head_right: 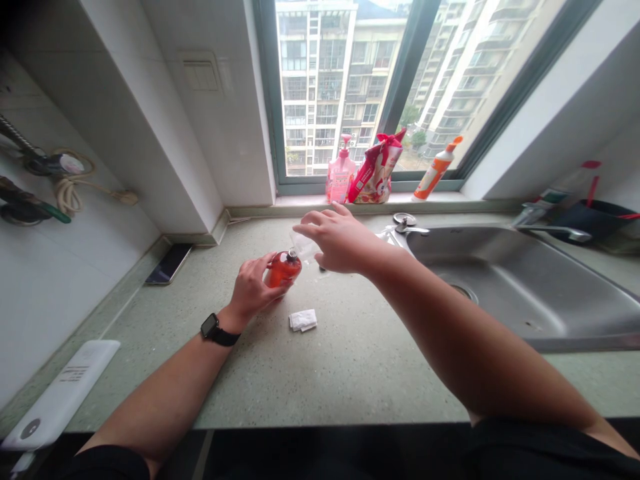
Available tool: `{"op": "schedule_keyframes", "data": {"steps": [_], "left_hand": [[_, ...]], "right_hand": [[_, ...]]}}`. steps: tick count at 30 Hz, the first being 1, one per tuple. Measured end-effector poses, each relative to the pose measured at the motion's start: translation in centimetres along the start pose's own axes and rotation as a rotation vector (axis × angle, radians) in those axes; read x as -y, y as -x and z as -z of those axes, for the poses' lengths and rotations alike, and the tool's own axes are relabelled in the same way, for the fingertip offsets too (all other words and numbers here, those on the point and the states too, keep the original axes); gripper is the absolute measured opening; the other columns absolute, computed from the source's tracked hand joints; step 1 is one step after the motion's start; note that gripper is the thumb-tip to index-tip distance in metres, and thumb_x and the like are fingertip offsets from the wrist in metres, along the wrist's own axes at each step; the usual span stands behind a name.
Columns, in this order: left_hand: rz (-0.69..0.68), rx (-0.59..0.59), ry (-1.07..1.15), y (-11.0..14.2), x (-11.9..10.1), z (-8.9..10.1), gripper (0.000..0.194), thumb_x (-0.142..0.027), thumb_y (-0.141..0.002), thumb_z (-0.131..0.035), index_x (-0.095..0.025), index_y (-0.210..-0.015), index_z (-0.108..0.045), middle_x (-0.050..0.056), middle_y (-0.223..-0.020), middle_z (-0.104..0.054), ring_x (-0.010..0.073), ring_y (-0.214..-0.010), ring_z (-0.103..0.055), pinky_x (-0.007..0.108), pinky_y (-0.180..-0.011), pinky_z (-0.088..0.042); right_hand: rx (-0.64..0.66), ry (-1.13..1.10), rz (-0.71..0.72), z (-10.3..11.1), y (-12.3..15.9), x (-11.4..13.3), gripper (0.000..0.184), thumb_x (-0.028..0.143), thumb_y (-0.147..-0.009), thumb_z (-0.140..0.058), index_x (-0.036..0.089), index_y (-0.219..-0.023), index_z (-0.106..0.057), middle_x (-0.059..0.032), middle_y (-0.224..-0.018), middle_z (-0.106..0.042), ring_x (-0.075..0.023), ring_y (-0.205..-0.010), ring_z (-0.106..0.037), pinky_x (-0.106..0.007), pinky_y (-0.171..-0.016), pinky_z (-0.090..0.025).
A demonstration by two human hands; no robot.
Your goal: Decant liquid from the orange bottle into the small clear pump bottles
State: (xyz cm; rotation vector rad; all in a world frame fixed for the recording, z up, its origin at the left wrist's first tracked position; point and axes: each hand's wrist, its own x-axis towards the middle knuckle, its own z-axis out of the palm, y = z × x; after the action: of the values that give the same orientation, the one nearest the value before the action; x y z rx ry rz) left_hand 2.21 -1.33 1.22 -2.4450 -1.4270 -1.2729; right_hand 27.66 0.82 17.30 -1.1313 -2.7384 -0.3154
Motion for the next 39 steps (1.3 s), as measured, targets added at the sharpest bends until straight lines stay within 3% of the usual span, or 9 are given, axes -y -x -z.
{"op": "schedule_keyframes", "data": {"steps": [39], "left_hand": [[0.050, 0.022, 0.037, -0.2, -0.5, 0.6, 0.066, -0.062, -0.090, -0.079, -0.020, -0.139, -0.062, 0.013, -0.125, -0.079, 0.0319, -0.110, -0.076, 0.053, -0.110, -0.051]], "right_hand": [[0.045, 0.131, 0.112, 1.2, -1.7, 0.6, 0.066, 0.022, -0.084, -0.074, 0.030, -0.149, -0.065, -0.0096, -0.145, -0.068, -0.0330, -0.126, -0.063, -0.057, -0.123, -0.035]]}}
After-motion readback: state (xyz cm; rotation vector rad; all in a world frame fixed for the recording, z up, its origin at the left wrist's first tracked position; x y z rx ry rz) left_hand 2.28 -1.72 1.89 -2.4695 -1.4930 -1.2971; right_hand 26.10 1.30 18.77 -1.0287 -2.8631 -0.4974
